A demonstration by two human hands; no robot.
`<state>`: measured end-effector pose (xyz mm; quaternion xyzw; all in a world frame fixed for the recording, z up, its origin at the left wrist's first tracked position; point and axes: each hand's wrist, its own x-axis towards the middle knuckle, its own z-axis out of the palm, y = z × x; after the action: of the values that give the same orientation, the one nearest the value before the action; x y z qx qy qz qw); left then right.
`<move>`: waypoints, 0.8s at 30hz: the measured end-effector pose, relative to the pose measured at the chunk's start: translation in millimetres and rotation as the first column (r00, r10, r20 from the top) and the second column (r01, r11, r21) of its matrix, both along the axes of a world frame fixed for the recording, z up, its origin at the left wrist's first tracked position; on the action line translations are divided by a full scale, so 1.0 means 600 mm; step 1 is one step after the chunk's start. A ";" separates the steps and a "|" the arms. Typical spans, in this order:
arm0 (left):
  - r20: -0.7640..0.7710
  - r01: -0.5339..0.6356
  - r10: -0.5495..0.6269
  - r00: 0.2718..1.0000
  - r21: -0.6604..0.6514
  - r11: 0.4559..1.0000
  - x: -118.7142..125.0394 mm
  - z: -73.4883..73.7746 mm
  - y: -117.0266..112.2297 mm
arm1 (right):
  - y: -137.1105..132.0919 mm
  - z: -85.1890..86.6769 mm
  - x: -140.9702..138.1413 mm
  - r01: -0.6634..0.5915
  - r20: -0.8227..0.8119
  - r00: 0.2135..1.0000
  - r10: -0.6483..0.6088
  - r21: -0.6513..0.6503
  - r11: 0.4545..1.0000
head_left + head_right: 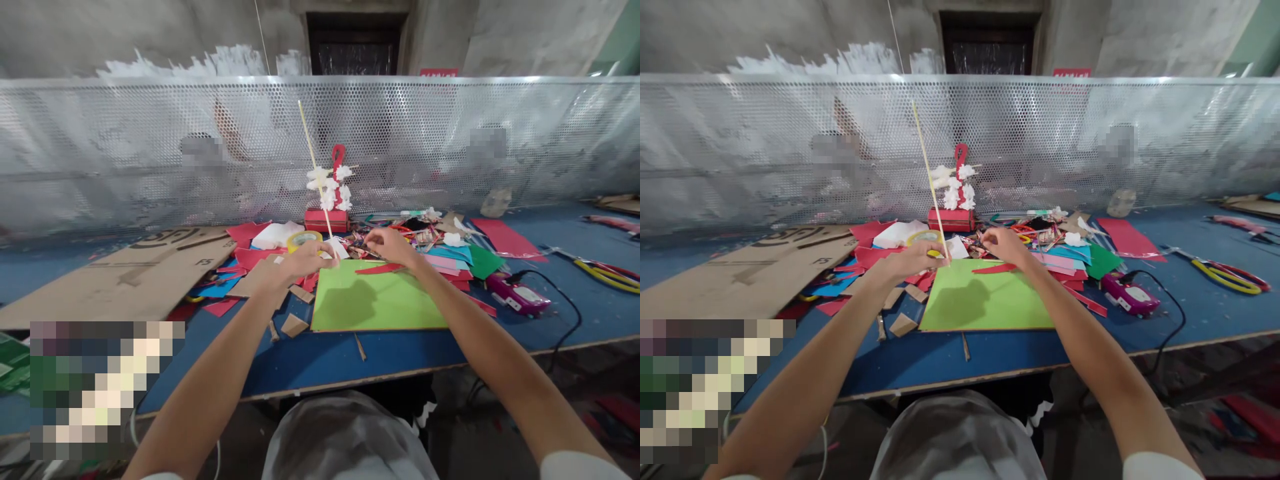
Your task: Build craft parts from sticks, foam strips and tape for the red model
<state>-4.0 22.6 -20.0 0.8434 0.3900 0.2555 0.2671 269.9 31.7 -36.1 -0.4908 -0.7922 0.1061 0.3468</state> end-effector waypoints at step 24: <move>0.236 -0.262 0.222 0.946 0.151 0.953 0.019 0.006 -0.005 | -0.032 -0.012 -0.088 -0.343 -0.388 0.886 0.255 -0.177 0.923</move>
<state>7.6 19.9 -16.4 0.7768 0.4348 0.4110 0.1967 217.1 12.3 -43.1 -0.3727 -0.7634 0.3412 0.4023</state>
